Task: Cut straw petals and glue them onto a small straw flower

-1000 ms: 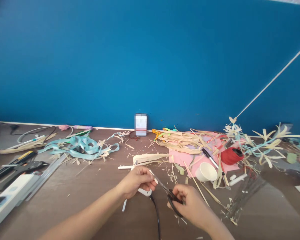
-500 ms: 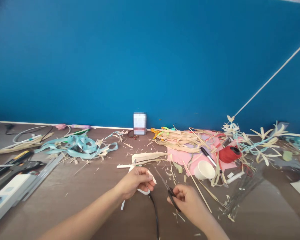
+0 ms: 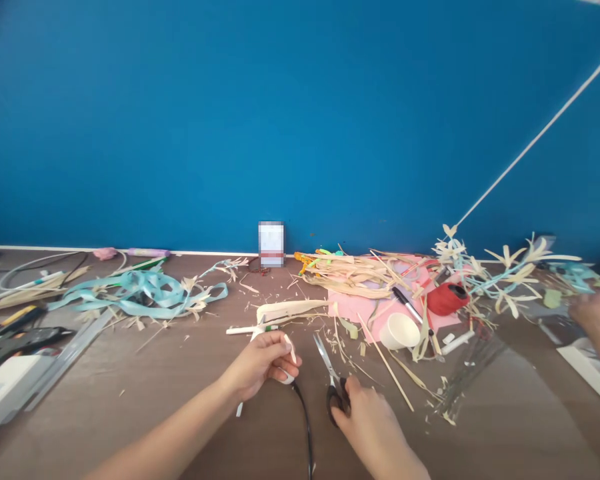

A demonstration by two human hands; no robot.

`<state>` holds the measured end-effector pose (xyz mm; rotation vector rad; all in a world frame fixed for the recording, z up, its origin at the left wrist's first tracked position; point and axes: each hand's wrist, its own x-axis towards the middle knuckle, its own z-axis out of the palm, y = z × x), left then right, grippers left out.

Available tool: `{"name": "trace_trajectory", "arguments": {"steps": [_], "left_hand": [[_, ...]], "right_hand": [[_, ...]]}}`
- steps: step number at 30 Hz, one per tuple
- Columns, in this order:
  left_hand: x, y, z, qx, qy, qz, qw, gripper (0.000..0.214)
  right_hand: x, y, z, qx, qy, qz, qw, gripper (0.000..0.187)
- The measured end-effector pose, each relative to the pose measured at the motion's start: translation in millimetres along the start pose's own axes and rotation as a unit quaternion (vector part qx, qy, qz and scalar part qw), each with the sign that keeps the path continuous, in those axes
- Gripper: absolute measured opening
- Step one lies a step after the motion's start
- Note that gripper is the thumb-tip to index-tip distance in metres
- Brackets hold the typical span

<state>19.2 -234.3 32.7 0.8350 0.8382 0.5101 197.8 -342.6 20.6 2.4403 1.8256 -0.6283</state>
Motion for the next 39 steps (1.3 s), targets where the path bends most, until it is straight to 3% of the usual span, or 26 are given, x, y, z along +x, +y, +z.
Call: {"name": "trace_trajectory", "arguments": {"steps": [15,17,20,23,25,27,35,39], "left_hand": [[-3.1,-1.5,4.7,0.015,0.002,0.02,1.0,0.014],[-3.2,-2.2,5.1,0.016,0.004,0.018,1.0,0.014],[-4.3,-3.1,5.6,0.02,0.009,0.017,1.0,0.014],[-6.0,-3.6,6.2,0.019,0.012,0.019,1.0,0.015],[-6.9,-3.7,7.0,0.018,0.013,0.021,1.0,0.016],[-7.3,-3.5,8.1,0.015,0.014,0.021,1.0,0.017],[-6.7,-4.5,9.8,0.006,0.019,0.018,1.0,0.02],[-6.2,-5.4,7.2,0.008,0.021,0.019,1.0,0.022]], "right_hand": [[-0.5,-1.5,16.1,-0.058,0.088,-0.092,0.99,0.026],[0.7,-0.1,16.9,-0.036,0.118,-0.108,0.986,0.026],[5.3,11.4,11.4,0.028,0.214,-0.131,0.968,0.026],[13.9,33.7,1.6,0.005,0.271,-0.043,0.962,0.024],[20.1,48.6,-2.4,-0.07,0.232,0.044,0.969,0.021],[24.9,58.8,-2.3,-0.113,0.19,0.087,0.971,0.02],[27.4,63.2,0.9,-0.109,0.162,0.113,0.974,0.015],[12.3,53.1,-10.4,-0.034,0.194,0.106,0.975,0.013]]}}
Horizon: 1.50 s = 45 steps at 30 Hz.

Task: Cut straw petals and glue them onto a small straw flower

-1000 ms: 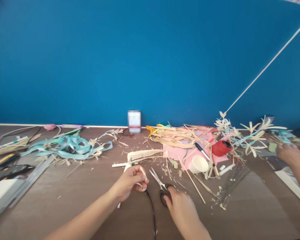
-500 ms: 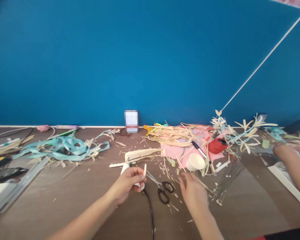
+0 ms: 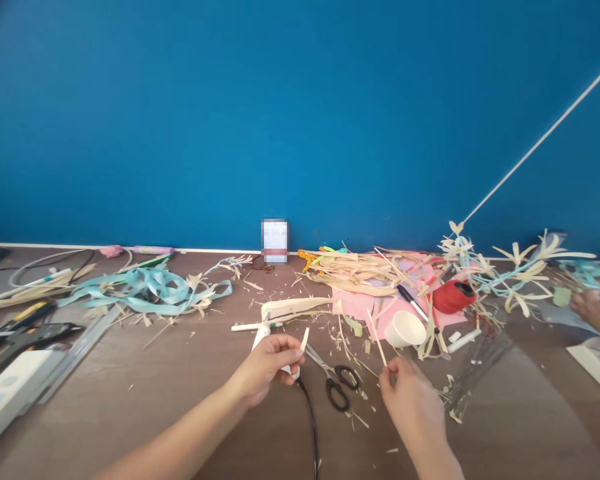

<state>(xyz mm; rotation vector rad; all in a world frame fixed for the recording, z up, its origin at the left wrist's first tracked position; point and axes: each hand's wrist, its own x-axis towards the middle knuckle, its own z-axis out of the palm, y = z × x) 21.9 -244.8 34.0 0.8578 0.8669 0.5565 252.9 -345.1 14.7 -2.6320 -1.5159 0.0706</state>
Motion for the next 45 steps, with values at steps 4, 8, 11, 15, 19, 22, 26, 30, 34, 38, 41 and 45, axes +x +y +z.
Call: {"name": "trace_trajectory", "arguments": {"steps": [4,8,11,15,19,22,26,30,34,38,41,45], "left_hand": [[0.3,-3.3,2.7,0.032,0.001,0.008,0.999,0.019],[-2.4,-7.8,10.4,0.089,-0.015,0.032,0.995,0.015],[-6.6,-7.9,12.9,0.14,-0.023,0.057,0.988,0.016],[-11.4,-4.1,9.9,0.198,-0.009,0.096,0.975,0.017],[-13.9,-2.1,6.6,0.236,0.002,0.13,0.963,0.017],[-16.2,-2.4,5.5,0.246,-0.007,0.156,0.957,0.017],[-21.9,0.6,3.2,0.274,-0.039,0.223,0.935,0.02],[-27.8,9.7,0.2,0.311,-0.075,0.265,0.91,0.025],[-31.7,19.6,-0.9,0.314,-0.104,0.255,0.909,0.025],[-33.2,24.2,-1.3,0.3,-0.113,0.246,0.915,0.024],[-33.3,24.2,-1.8,0.291,-0.116,0.242,0.918,0.022],[-34.7,24.5,-1.4,0.287,-0.113,0.238,0.921,0.021]], "right_hand": [[-16.4,-27.1,-14.6,0.234,-0.051,-0.052,0.97,0.015],[-23.2,-67.3,-18.2,0.388,-0.121,-0.121,0.906,0.019],[-23.4,-88.7,-20.6,0.392,-0.128,-0.163,0.896,0.028],[-23.5,-100.5,-25.0,0.338,-0.156,-0.18,0.91,0.037],[-22.7,-103.9,-24.9,0.347,-0.174,-0.168,0.906,0.045],[-22.0,-105.2,-21.4,0.44,-0.228,-0.138,0.858,0.05],[-24.2,-105.5,-18.0,0.573,-0.384,-0.024,0.724,0.055],[-26.8,-104.0,-22.4,0.641,-0.496,0.04,0.584,0.053],[-24.8,-101.3,-32.7,0.664,-0.56,0.059,0.492,0.052],[-20.1,-97.1,-39.9,0.671,-0.593,0.055,0.442,0.049],[-17.5,-94.0,-40.9,0.673,-0.601,0.051,0.428,0.05],[-16.2,-90.6,-40.9,0.676,-0.606,0.054,0.416,0.053]]}}
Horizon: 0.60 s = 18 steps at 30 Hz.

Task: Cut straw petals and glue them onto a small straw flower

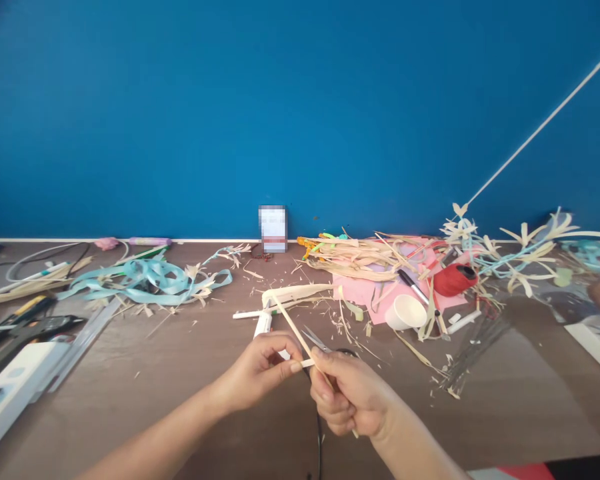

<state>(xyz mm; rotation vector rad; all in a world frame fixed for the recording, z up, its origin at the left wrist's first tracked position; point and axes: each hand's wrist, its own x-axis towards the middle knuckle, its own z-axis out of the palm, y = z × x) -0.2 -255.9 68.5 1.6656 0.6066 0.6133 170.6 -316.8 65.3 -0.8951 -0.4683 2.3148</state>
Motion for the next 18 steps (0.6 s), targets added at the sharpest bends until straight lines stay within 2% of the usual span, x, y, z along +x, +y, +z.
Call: {"name": "trace_trajectory", "arguments": {"steps": [8,11,13,14,16,18], "left_hand": [[-0.4,12.1,-1.0,-0.011,-0.008,0.004,1.0,0.019],[-1.1,12.2,-1.3,-0.042,-0.007,-0.008,0.999,0.018],[-2.0,8.5,-1.1,-0.082,0.0,-0.036,0.996,0.017],[-2.3,5.9,-0.7,-0.113,0.008,-0.057,0.992,0.018],[-2.3,0.4,1.3,-0.185,0.03,-0.1,0.977,0.02],[-1.1,-3.7,4.8,-0.236,0.05,-0.123,0.963,0.022]], "right_hand": [[-5.1,1.8,5.1,0.004,-0.014,-0.036,0.999,0.051],[-11.8,-5.3,2.8,0.007,-0.028,-0.049,0.998,0.05],[-18.8,-14.6,-2.8,0.018,-0.021,-0.083,0.996,0.049],[-21.8,-19.1,-6.1,0.022,0.003,-0.114,0.993,0.048],[-24.1,-24.1,-11.7,0.002,0.107,-0.196,0.975,0.045],[-19.8,-20.7,-12.7,-0.085,0.183,-0.209,0.957,0.046]]}}
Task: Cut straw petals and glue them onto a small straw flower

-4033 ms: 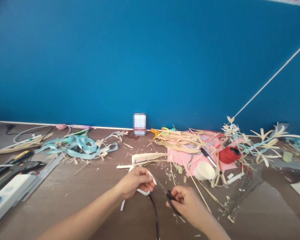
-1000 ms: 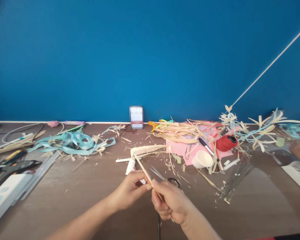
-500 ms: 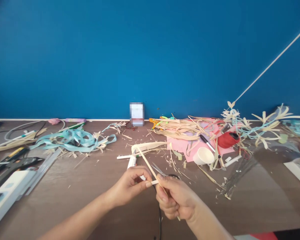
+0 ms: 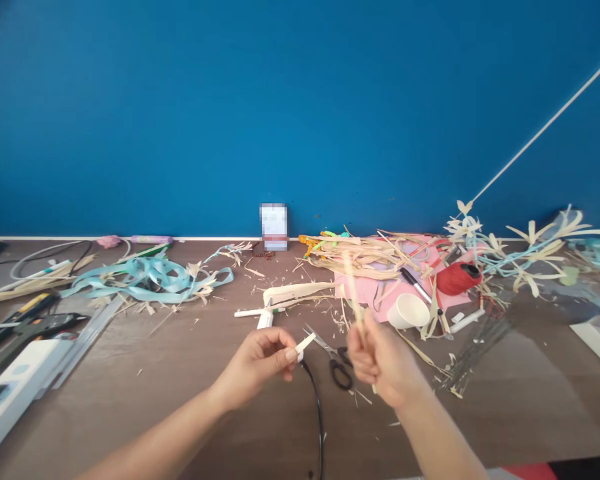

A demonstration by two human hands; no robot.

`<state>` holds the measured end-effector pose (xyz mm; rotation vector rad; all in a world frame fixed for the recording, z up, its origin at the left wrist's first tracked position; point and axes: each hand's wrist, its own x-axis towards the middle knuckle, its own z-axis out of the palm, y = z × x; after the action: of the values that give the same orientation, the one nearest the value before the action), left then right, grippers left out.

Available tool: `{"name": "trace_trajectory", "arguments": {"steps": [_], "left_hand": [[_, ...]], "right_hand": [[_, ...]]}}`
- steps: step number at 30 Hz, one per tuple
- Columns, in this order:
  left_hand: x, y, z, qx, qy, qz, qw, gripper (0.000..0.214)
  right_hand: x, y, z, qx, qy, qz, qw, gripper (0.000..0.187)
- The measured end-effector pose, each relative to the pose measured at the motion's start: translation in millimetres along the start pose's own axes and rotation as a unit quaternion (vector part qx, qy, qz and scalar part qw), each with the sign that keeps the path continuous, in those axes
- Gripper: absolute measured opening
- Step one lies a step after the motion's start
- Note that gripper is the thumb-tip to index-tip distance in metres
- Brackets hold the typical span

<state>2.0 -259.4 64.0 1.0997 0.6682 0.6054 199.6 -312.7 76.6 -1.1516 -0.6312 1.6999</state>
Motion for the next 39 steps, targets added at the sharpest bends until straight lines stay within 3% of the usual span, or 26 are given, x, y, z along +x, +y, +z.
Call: {"name": "trace_trajectory", "arguments": {"steps": [2,5,8,10,11,13,16,19,22,24,26,29,32,35,39], "left_hand": [[2.1,-3.1,3.2,-0.018,0.012,-0.005,1.0,0.023],[4.2,-5.7,7.7,0.002,0.017,0.0,1.0,0.022],[4.5,-8.9,9.0,0.067,0.028,0.027,0.997,0.022],[3.5,-11.3,8.1,0.113,0.042,0.05,0.991,0.022],[2.5,-12.0,7.3,0.129,0.044,0.061,0.989,0.022],[-0.2,-11.4,5.5,0.15,0.031,0.086,0.984,0.022],[-5.2,-4.4,2.3,0.183,-0.004,0.119,0.976,0.02],[-8.6,4.5,-1.4,0.207,-0.022,0.139,0.968,0.018],[-9.1,5.6,-5.5,0.17,-0.005,0.123,0.978,0.017],[-7.8,0.7,-7.0,0.085,0.038,0.074,0.993,0.018],[-5.8,-6.1,-5.7,-0.021,0.09,0.014,0.996,0.019],[-2.9,-14.7,1.4,-0.118,0.139,-0.034,0.983,0.02],[-1.9,-20.2,10.0,-0.145,0.148,-0.053,0.977,0.02],[-3.4,-23.7,13.5,-0.137,0.14,-0.057,0.979,0.021],[-5.5,-20.5,7.9,-0.12,0.101,-0.053,0.986,0.024]], "right_hand": [[1.4,11.1,8.7,-0.145,0.005,-0.022,0.989,0.044],[-0.6,25.1,27.3,-0.352,0.02,-0.105,0.93,0.039],[-4.4,27.1,39.8,-0.462,0.061,-0.152,0.872,0.04],[-5.1,25.7,42.3,-0.481,0.078,-0.157,0.859,0.042],[-4.6,25.7,42.3,-0.474,0.078,-0.149,0.864,0.044],[-2.8,28.1,41.4,-0.416,0.048,-0.105,0.902,0.05],[-0.7,33.9,40.0,-0.24,-0.042,0.029,0.969,0.056],[-2.3,30.4,36.3,-0.074,-0.115,0.116,0.984,0.054],[-4.4,14.2,26.3,0.036,-0.138,0.113,0.983,0.051],[-3.0,4.9,19.5,0.065,-0.074,0.038,0.994,0.049],[1.0,4.4,17.7,0.039,0.018,-0.053,0.998,0.044],[8.9,20.6,28.0,-0.079,0.073,-0.084,0.991,0.031],[15.2,38.5,43.5,-0.153,0.116,-0.128,0.973,0.028],[18.6,41.4,50.1,-0.204,0.116,-0.154,0.96,0.019],[19.3,27.4,44.8,-0.301,0.051,-0.137,0.942,0.014]]}}
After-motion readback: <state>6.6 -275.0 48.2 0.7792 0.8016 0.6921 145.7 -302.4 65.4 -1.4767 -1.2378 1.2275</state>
